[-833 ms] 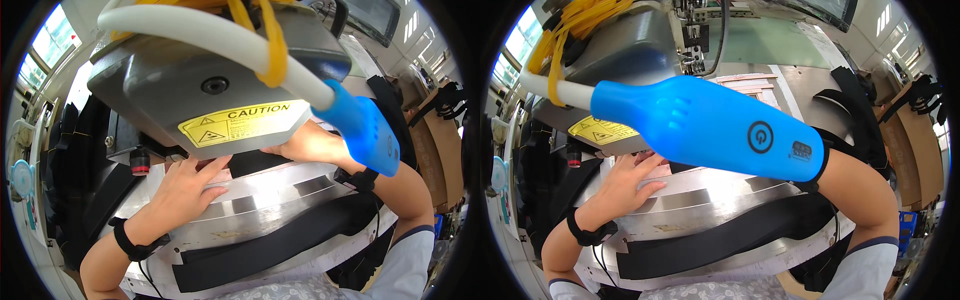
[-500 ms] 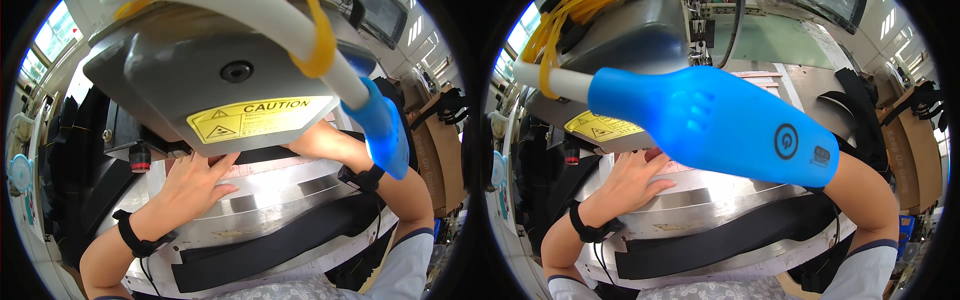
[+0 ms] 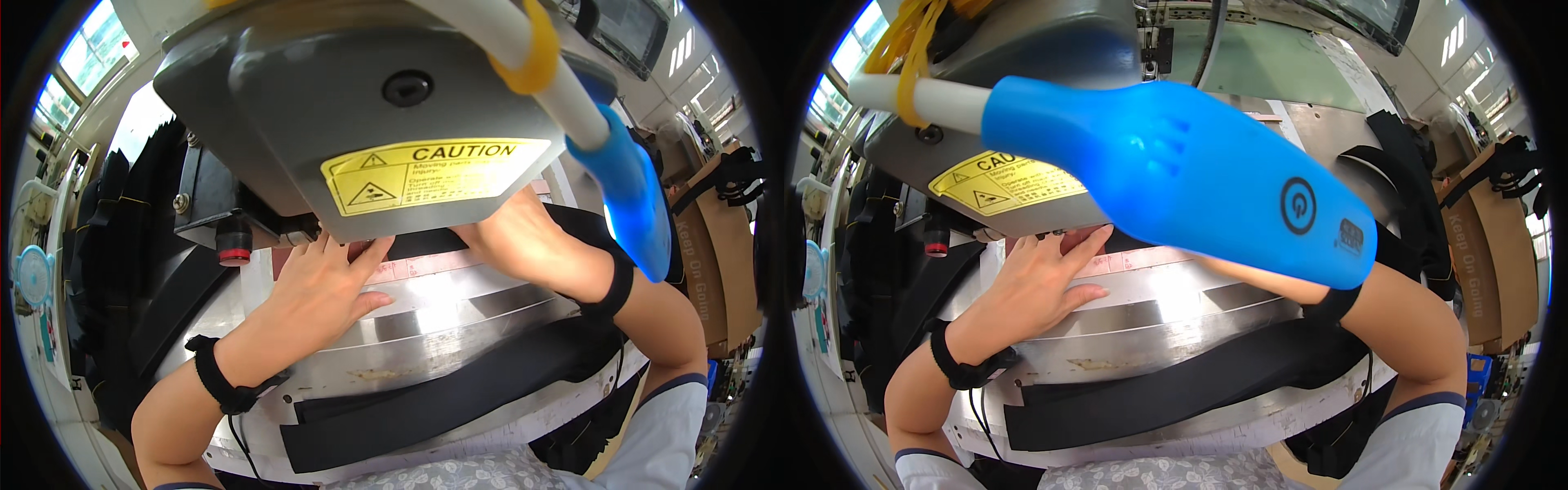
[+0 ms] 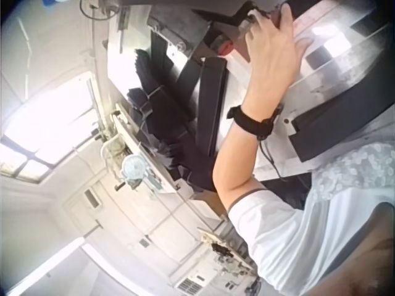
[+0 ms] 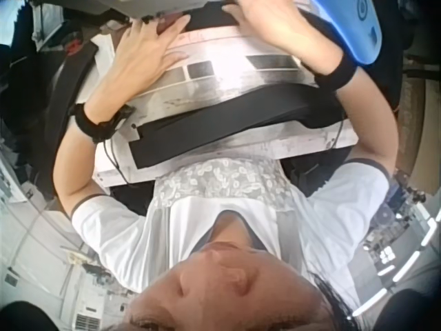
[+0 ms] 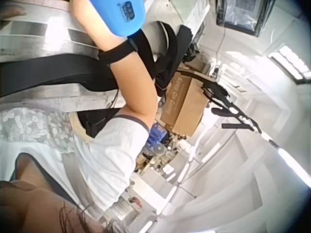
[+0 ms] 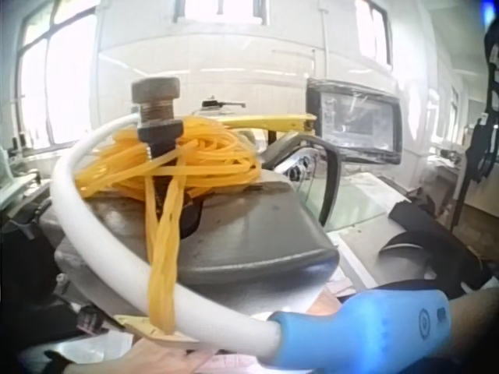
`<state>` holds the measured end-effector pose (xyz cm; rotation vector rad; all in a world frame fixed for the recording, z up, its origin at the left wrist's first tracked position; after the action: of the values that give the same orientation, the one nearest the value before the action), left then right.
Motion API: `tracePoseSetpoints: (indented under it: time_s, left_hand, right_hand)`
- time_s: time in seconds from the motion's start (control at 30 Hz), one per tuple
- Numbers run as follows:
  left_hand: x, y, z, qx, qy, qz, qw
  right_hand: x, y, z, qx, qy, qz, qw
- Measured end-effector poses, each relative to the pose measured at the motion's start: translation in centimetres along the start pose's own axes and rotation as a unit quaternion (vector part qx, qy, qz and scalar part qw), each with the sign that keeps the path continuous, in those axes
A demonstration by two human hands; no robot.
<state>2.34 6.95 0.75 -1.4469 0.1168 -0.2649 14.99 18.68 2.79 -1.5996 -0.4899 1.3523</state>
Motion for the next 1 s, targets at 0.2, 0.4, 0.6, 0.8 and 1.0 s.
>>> tracePoseSetpoints:
  time_s: [0.2, 0.4, 0.6, 0.8, 1.0]
  left_hand:
    - [0.0, 0.6, -0.3, 0.028, -0.002, 0.049, 0.998]
    - [-3.0, -1.2, -2.5, 0.023, -0.080, -0.005, 0.996]
    - [-11.8, -5.5, -10.6, -0.027, -0.350, 0.121, 0.928]
    - [-12.8, -5.4, -12.3, 0.091, -0.358, 0.075, 0.926]
    - [-12.9, -6.7, -11.4, 0.190, -0.293, -0.043, 0.936]
  right_hand:
    - [-2.9, 2.2, -2.8, -0.074, -0.079, -0.131, 0.985]
    - [-2.6, 1.9, -1.8, -0.158, -0.043, -0.090, 0.982]
    - [-2.4, 1.3, -1.5, -0.165, -0.045, -0.069, 0.983]
    - [-2.4, 1.2, -1.5, -0.162, -0.053, -0.048, 0.984]
    - [-2.4, 1.0, -1.6, -0.160, -0.051, -0.056, 0.984]
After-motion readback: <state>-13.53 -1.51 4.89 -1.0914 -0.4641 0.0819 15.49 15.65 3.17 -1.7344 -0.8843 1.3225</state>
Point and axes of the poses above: each hand's wrist, its own z-axis towards the middle knuckle, its own y-axis out of the palm, x = y × z, the point moved 6 cm from there along z, towards the middle knuckle, and after that the axes turned 12 degrees about z, right-handed, at the moved point
